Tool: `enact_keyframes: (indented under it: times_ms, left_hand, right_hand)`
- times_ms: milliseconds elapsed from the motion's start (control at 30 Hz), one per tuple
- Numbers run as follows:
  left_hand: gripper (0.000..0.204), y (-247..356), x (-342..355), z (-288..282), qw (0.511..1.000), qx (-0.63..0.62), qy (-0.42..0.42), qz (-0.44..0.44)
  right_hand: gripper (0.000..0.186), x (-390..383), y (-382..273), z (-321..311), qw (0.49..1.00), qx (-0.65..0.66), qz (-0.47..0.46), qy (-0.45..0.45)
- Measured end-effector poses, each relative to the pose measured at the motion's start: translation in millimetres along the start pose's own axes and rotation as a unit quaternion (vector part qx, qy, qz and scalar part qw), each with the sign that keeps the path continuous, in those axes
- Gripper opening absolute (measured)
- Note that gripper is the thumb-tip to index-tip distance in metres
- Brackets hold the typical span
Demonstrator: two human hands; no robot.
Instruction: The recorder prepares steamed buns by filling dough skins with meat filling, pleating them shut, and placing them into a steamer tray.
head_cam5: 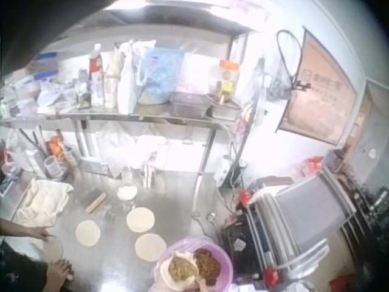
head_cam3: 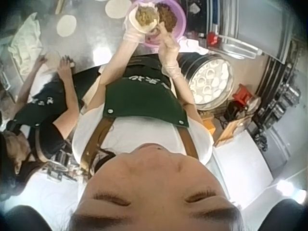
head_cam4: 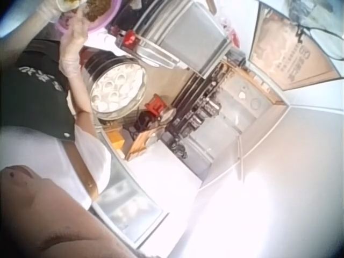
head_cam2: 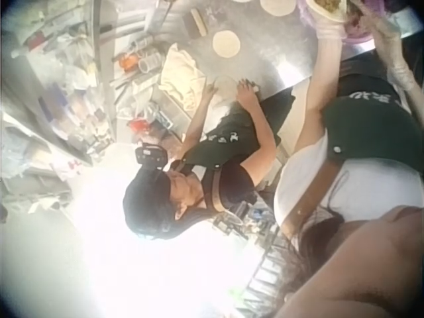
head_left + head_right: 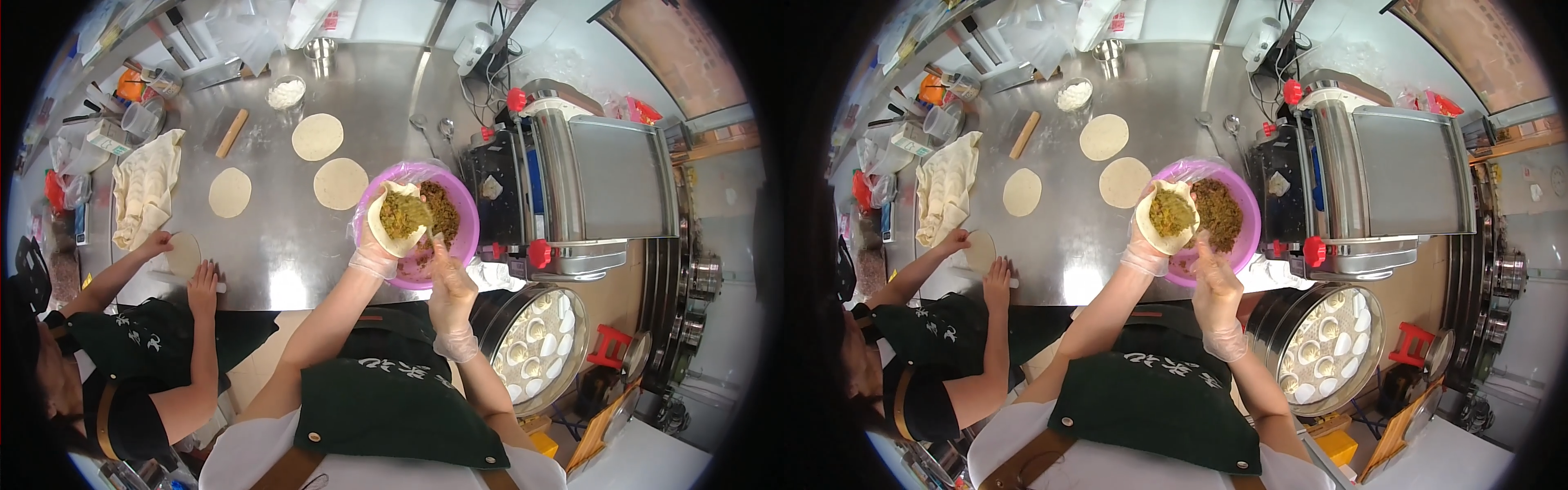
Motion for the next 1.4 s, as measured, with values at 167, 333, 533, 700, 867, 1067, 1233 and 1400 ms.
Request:
enact_keyframes:
  times_ms: [167, 333, 533, 700, 867, 1067, 1233, 1400]
  left_hand:
    - [0.032, 5.6, -6.3, -1.3, 0.999, 0.038, -0.015, 0.021]
    - [0.034, 6.3, -9.1, -5.4, 1.000, 0.003, 0.005, 0.020]
    - [0.034, 19.2, -9.3, -14.6, 0.996, 0.038, -0.017, 0.083]
    - [0.034, 18.0, -14.7, -7.2, 0.998, 0.001, -0.027, 0.059]
    - [0.040, 39.5, -35.5, 3.3, 0.996, 0.042, -0.037, 0.071]
    - [0.041, 53.7, -62.9, 26.0, 0.994, 0.051, -0.069, 0.073]
    - [0.038, 65.5, -88.0, 26.5, 0.993, 0.048, -0.034, 0.107]
    - [0.048, 61.2, -92.6, 42.5, 0.991, 0.047, -0.060, 0.108]
  right_hand:
    - [0.049, -10.3, 39.8, 9.3, 0.990, 0.065, 0.126, -0.025]
    - [0.041, -15.6, 61.1, 17.7, 0.955, 0.200, 0.217, -0.021]
    - [0.037, -17.2, 65.4, 28.3, 0.922, 0.298, 0.246, -0.022]
    - [0.037, -7.2, 67.4, 21.3, 0.947, 0.262, 0.185, -0.014]
    - [0.044, 16.4, 57.7, -18.5, 0.990, -0.123, 0.020, -0.067]
    - [0.044, -14.4, 147.6, 20.8, 0.804, -0.509, -0.099, -0.291]
    - [0.035, 14.0, 85.5, 27.7, 0.869, -0.400, -0.067, -0.282]
    - [0.052, 9.3, -10.1, 51.8, 0.971, 0.086, -0.103, -0.199]
Point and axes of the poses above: each hand's wrist, its own x-axis towards the middle knuckle, its own z-axis out of the palm, y = z × x, the point moved 9 cm from there along x, towards the middle knuckle, and after that the axes turned 13 degrees about x, right-handed, at the moved point
